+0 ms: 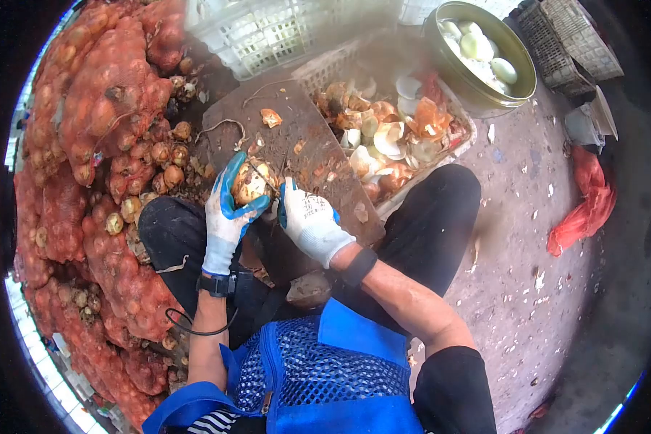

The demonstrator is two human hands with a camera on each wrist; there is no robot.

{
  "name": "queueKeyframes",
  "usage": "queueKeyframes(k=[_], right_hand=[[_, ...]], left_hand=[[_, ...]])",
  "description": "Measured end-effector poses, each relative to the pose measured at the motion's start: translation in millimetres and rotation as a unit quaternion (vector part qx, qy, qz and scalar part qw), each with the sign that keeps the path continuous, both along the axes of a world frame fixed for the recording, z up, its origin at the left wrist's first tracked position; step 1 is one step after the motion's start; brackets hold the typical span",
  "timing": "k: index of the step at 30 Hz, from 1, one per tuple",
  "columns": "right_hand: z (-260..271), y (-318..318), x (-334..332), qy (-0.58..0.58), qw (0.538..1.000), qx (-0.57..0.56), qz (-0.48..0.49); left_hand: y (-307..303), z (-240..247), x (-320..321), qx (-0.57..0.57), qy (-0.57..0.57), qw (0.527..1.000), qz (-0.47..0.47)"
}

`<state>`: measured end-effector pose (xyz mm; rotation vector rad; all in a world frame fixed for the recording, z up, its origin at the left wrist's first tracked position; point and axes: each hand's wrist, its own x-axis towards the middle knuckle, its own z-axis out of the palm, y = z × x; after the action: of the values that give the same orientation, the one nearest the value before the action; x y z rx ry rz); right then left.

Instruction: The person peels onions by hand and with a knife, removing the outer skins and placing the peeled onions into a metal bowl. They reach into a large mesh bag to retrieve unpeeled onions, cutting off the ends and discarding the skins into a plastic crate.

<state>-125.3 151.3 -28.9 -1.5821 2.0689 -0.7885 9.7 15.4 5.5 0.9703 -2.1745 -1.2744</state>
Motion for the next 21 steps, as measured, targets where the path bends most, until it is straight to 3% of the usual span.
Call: queueKeyframes(k=[3,7,10,13,14,17,19,20,21], right_hand=[[-7,-14,-8,0.016,1.0,0.014,0.008],[-16,-11,-6,-0.016,1.0,0.013,0.017],[4,-3,-3,-0.007,0.995,0.098,-0.007],[-1,-15,-5,0.042,0.999,-0.011,0.001],[-1,-21,-9,0.001,0.999,0.048,0.01],[-19,9,-10,0.065,0.994,-0.088,0.029],[-1,27,-18,0.015,0.995,0.094,0.014],[5,35,-21,-0.023,0.996,0.082,-0.008],[9,39,-22,-0.062,0.995,0.068,-0.03]], left_hand=[[-1,8,-5,-0.08,-0.032,0.996,-0.012],[-5,8,-2,-0.044,-0.016,0.999,-0.02],[-1,12,-4,0.007,0.034,0.999,-0.006],[-1,10,-5,0.009,0.031,0.999,-0.004],[-1,9,-3,0.018,0.037,0.999,-0.003],[-3,0,4,0.063,0.078,0.995,0.021],[-3,-11,9,0.125,0.133,0.981,0.064],[-1,-12,8,0.176,0.165,0.966,0.098],[0,-18,10,0.13,0.15,0.974,0.106]])
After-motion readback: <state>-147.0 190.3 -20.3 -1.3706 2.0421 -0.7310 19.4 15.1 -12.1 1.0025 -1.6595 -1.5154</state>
